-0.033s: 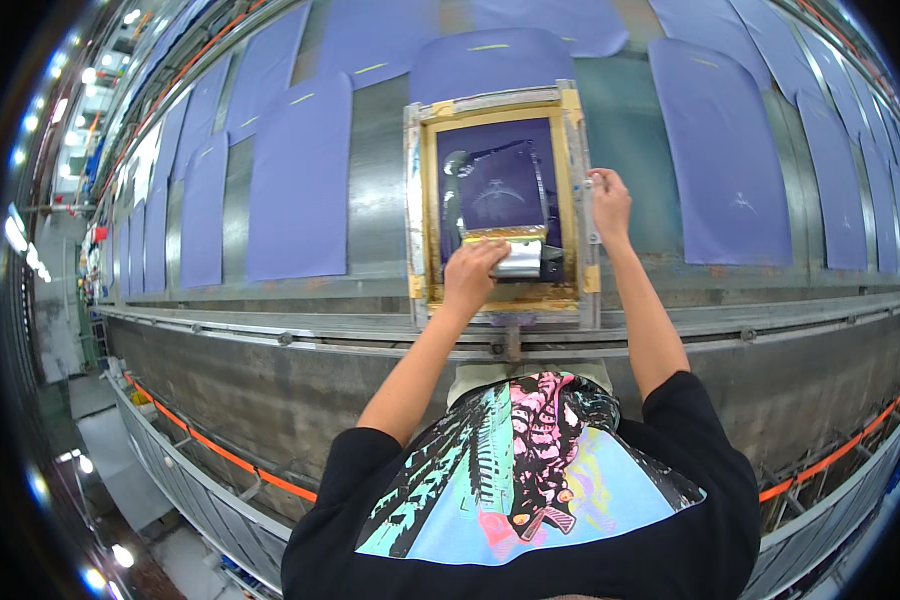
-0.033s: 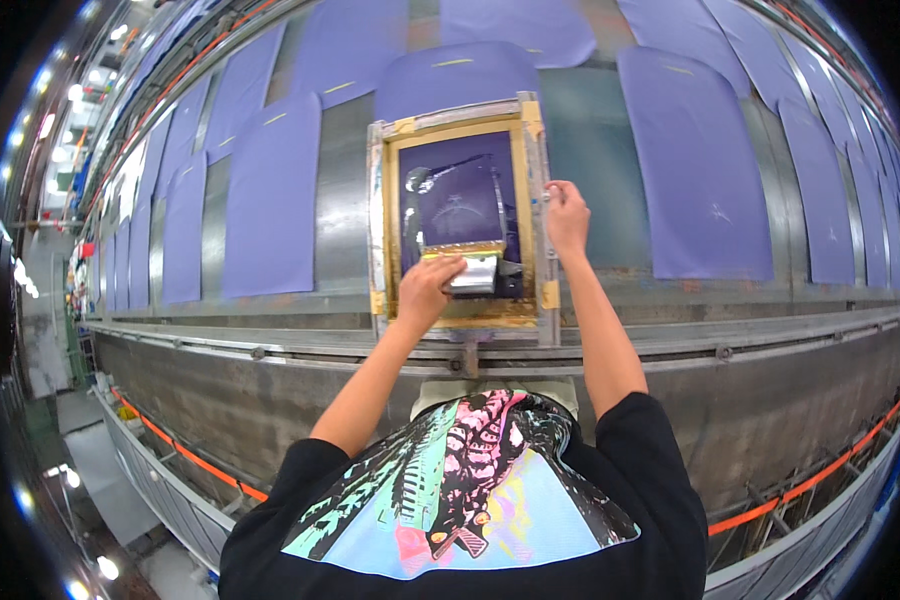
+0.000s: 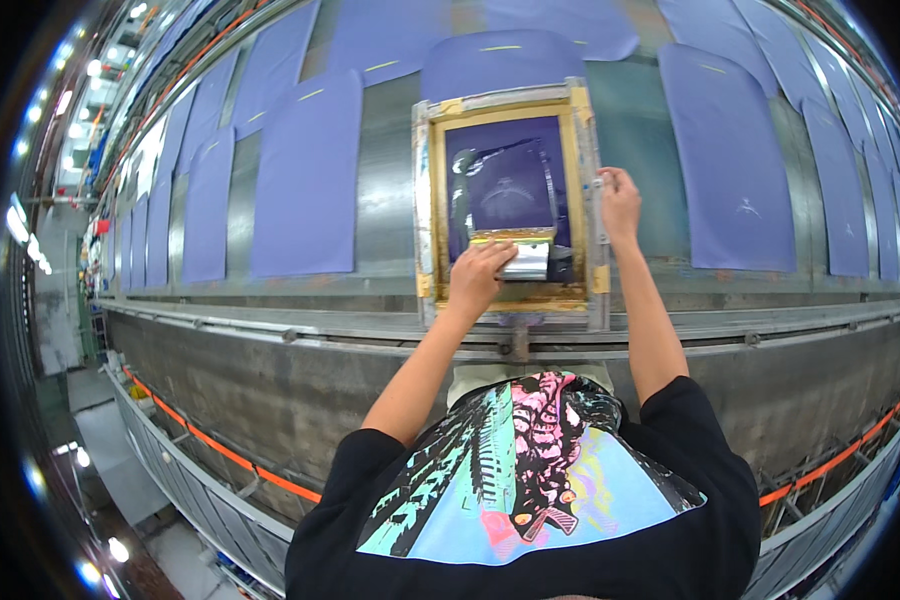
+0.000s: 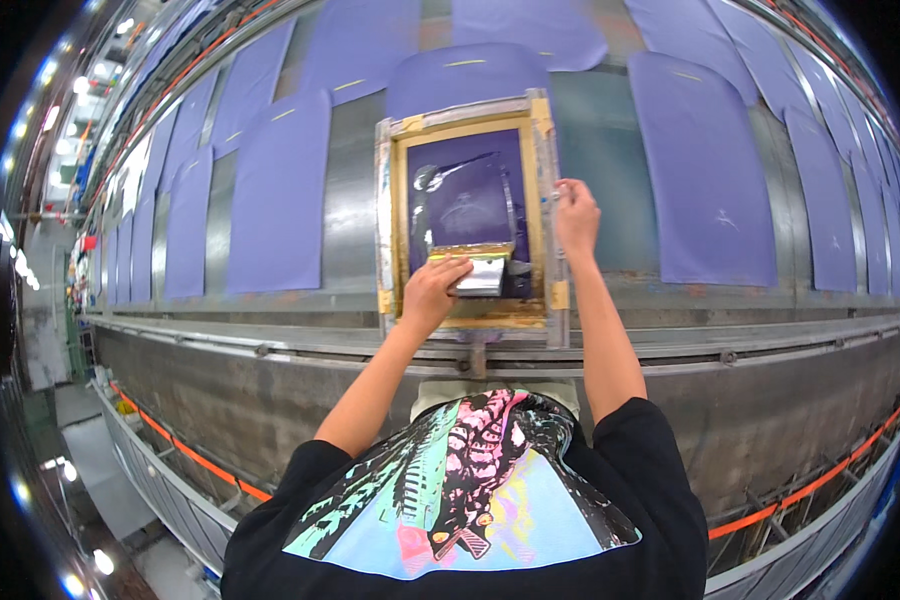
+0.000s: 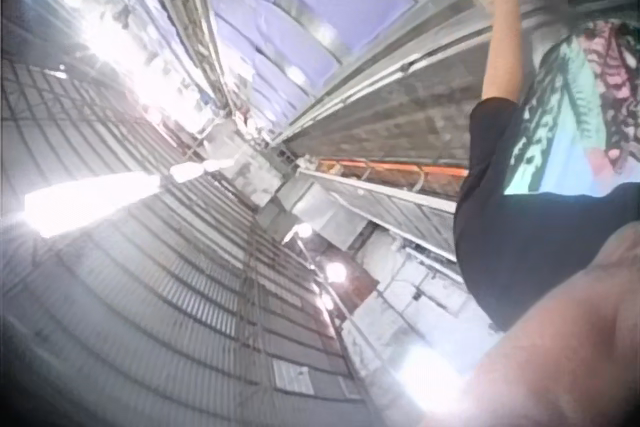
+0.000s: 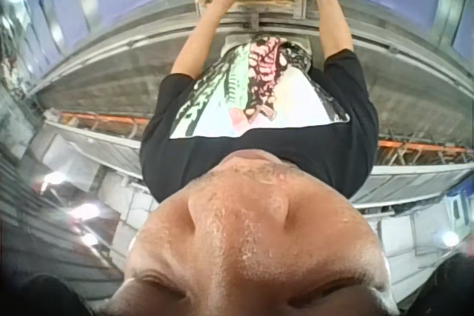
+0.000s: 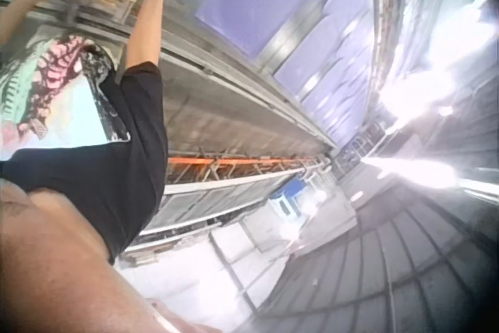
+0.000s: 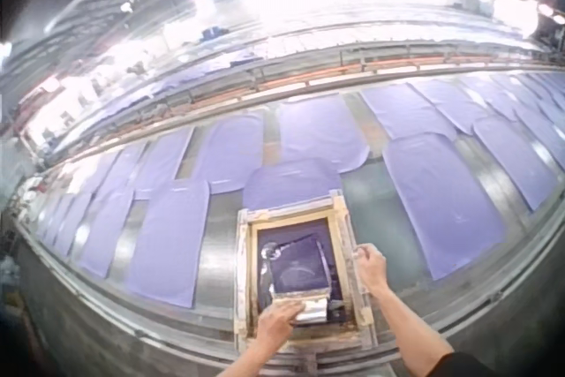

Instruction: The person performs screen printing on purple fabric pieces laid out on a table. They use a squeegee to pull purple ink across a screen frame, then lift the frame and move to a side table to add more ink from a bottle before returning to continue printing.

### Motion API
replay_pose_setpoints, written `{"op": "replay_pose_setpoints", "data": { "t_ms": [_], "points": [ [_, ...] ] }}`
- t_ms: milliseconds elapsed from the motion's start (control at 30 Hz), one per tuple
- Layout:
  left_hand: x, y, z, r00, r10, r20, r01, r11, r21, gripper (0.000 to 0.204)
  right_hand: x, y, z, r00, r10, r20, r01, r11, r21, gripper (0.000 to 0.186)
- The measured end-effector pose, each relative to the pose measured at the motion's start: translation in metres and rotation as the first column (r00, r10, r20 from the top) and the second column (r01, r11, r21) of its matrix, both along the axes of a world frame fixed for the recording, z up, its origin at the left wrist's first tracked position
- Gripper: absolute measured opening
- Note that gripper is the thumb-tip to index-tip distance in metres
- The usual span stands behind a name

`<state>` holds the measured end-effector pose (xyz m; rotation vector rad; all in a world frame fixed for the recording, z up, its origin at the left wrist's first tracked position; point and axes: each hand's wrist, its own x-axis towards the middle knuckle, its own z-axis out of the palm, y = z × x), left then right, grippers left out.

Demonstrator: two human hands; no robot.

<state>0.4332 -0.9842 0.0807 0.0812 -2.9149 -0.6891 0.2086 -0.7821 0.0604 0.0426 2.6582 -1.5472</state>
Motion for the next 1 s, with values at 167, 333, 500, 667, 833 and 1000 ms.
{"op": "replay_pose_setpoints", "data": {
  "t_ms": [167, 333, 500, 667, 833, 1000],
  "points": [
    [0.039, -0.071, 0.026, 0.999, 0.046, 0.019, -0.047, 0.997, 0.059, 0.06, 0.042, -0.084, 0.031, 0.999, 0.033, -0.026, -0.034, 0.999, -0.029, 0.021],
    [0.108, -0.225, 0.04, 0.986, 0.114, 0.123, -0.117, 0.993, 0.02, 0.063, 0.125, -0.244, 0.026, 0.998, 0.063, -0.007, -0.063, 0.991, -0.118, 0.02],
    [0.164, -0.36, 0.054, 0.981, 0.153, 0.12, -0.155, 0.988, 0.011, 0.054, 0.195, -0.382, 0.012, 0.998, 0.052, -0.035, -0.059, 0.976, -0.209, 0.019],
    [0.205, -0.418, 0.046, 0.971, 0.216, 0.104, -0.218, 0.976, 0.003, 0.06, 0.225, -0.442, 0.005, 0.997, 0.056, -0.044, -0.064, 0.974, -0.217, 0.018],
    [0.245, -0.435, 0.048, 0.984, 0.157, 0.081, -0.157, 0.988, -0.01, 0.06, 0.232, -0.464, -0.002, 0.999, 0.044, -0.016, -0.046, 0.988, -0.146, 0.018],
    [0.269, -0.433, 0.019, 0.994, 0.093, 0.057, -0.083, 0.985, -0.152, 0.06, 0.233, -0.467, -0.01, 0.999, 0.039, 0.027, -0.036, 0.995, -0.098, 0.02]
  ]
}}
